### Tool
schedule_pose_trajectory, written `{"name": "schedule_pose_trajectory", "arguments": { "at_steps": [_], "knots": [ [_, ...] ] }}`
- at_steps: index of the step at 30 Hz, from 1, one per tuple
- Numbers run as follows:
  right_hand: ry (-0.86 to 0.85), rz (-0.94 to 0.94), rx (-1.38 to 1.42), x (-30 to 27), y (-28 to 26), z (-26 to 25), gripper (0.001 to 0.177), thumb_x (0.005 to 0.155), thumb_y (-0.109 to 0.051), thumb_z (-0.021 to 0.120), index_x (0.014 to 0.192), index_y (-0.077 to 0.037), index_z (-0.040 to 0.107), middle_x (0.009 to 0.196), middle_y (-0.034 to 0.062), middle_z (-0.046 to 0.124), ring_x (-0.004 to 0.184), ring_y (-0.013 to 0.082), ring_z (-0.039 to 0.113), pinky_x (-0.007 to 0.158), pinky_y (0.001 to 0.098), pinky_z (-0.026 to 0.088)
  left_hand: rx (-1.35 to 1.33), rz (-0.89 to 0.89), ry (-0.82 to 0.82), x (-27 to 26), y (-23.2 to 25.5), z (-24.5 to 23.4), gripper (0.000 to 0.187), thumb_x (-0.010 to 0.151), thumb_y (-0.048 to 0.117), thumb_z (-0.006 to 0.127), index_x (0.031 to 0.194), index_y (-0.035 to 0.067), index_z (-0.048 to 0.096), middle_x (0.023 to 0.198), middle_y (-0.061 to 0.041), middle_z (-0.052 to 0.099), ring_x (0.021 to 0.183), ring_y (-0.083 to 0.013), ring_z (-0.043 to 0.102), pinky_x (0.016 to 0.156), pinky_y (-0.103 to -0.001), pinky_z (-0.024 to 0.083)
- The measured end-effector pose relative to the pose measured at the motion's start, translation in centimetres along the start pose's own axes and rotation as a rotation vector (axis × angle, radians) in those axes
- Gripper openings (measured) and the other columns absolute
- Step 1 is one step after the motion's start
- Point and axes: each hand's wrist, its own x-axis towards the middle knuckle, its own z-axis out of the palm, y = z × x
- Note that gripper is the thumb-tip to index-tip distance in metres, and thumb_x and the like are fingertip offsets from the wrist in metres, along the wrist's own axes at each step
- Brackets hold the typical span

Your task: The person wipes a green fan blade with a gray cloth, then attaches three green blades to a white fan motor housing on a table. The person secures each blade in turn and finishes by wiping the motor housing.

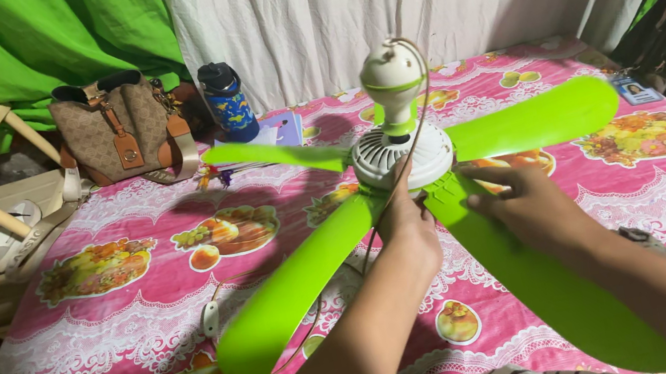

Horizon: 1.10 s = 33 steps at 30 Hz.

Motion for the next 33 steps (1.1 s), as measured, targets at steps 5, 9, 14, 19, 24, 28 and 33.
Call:
{"name": "schedule_pose_trajectory", "arguments": {
  "at_steps": [5, 9, 14, 19, 24, 28, 33],
  "knots": [
    [-0.241, 0.362, -0.180, 1.2, -0.4, -2.6, 0.062, 0.098, -0.044, 0.064, 0.157, -0.032, 0.050, 0.136, 0.0125, 0.068, 0.094, 0.0216, 0.068, 0.076, 0.0366, 0.057, -0.003, -0.011, -0.165, 1.0, 0.0, -0.9, 0.054, 0.079, 0.028, 0.083, 0.127, 0.013, 0.065, 0.119, -0.003, 0.070, 0.106, -0.0145, 0.066, 0.093, -0.029, 0.052],
    [-0.393, 0.478, 0.371, 2.2, 0.3, -3.2, 0.076, 0.089, -0.062, 0.054, 0.147, -0.014, 0.060, 0.131, 0.0190, 0.064, 0.097, 0.0204, 0.064, 0.081, 0.0390, 0.056, -0.023, -0.101, -0.243, 1.9, -1.2, -1.6, 0.052, 0.082, 0.030, 0.080, 0.128, 0.010, 0.065, 0.122, -0.003, 0.069, 0.105, -0.0144, 0.066, 0.093, -0.027, 0.053],
    [-0.465, 0.581, 0.706, 4.3, 2.3, -2.0, 0.087, 0.081, -0.070, 0.058, 0.138, -0.003, 0.060, 0.130, 0.0151, 0.068, 0.098, 0.0214, 0.069, 0.082, 0.0375, 0.057, 0.088, -0.226, -0.298, 1.1, -3.1, -2.9, 0.050, 0.089, 0.040, 0.074, 0.130, 0.014, 0.064, 0.127, -0.002, 0.067, 0.112, -0.0155, 0.062, 0.099, -0.032, 0.050],
    [-0.332, 0.680, 0.686, 6.2, 4.4, -0.6, 0.071, 0.081, -0.053, 0.072, 0.132, -0.004, 0.064, 0.121, 0.0157, 0.072, 0.092, 0.0227, 0.068, 0.078, 0.0387, 0.058, 0.236, -0.265, -0.368, 0.0, -2.4, -4.6, 0.048, 0.091, 0.048, 0.068, 0.131, 0.021, 0.063, 0.131, 0.000, 0.065, 0.122, -0.0162, 0.059, 0.107, -0.039, 0.044],
    [-0.262, 0.653, 0.810, 7.6, 8.1, 2.4, 0.052, 0.079, -0.037, 0.078, 0.122, -0.012, 0.067, 0.110, 0.0133, 0.071, 0.087, 0.0240, 0.070, 0.076, 0.0390, 0.059, 0.201, -0.267, -0.184, 0.7, -2.2, -6.1, 0.056, 0.086, 0.053, 0.072, 0.131, 0.022, 0.064, 0.132, -0.001, 0.066, 0.125, -0.0183, 0.058, 0.106, -0.040, 0.043],
    [-0.454, 0.770, 0.978, 8.2, 11.1, 4.5, 0.058, 0.085, -0.042, 0.081, 0.122, 0.000, 0.067, 0.104, 0.0147, 0.073, 0.085, 0.0233, 0.070, 0.072, 0.0370, 0.060, 0.177, -0.262, -0.040, 1.8, -2.2, -9.3, 0.079, 0.077, 0.069, 0.072, 0.140, 0.022, 0.061, 0.145, -0.004, 0.058, 0.132, -0.0183, 0.053, 0.104, -0.040, 0.040],
    [-0.535, 0.737, 0.847, 8.9, 12.3, 4.9, 0.061, 0.080, -0.048, 0.074, 0.122, -0.004, 0.068, 0.107, 0.0110, 0.076, 0.087, 0.0234, 0.071, 0.077, 0.0443, 0.059, 0.230, -0.327, 0.090, 1.4, -0.8, -14.1, 0.098, 0.074, 0.066, 0.076, 0.156, 0.027, 0.037, 0.158, -0.010, 0.030, 0.144, -0.0279, 0.039, 0.111, -0.058, 0.042]
  ]
}}
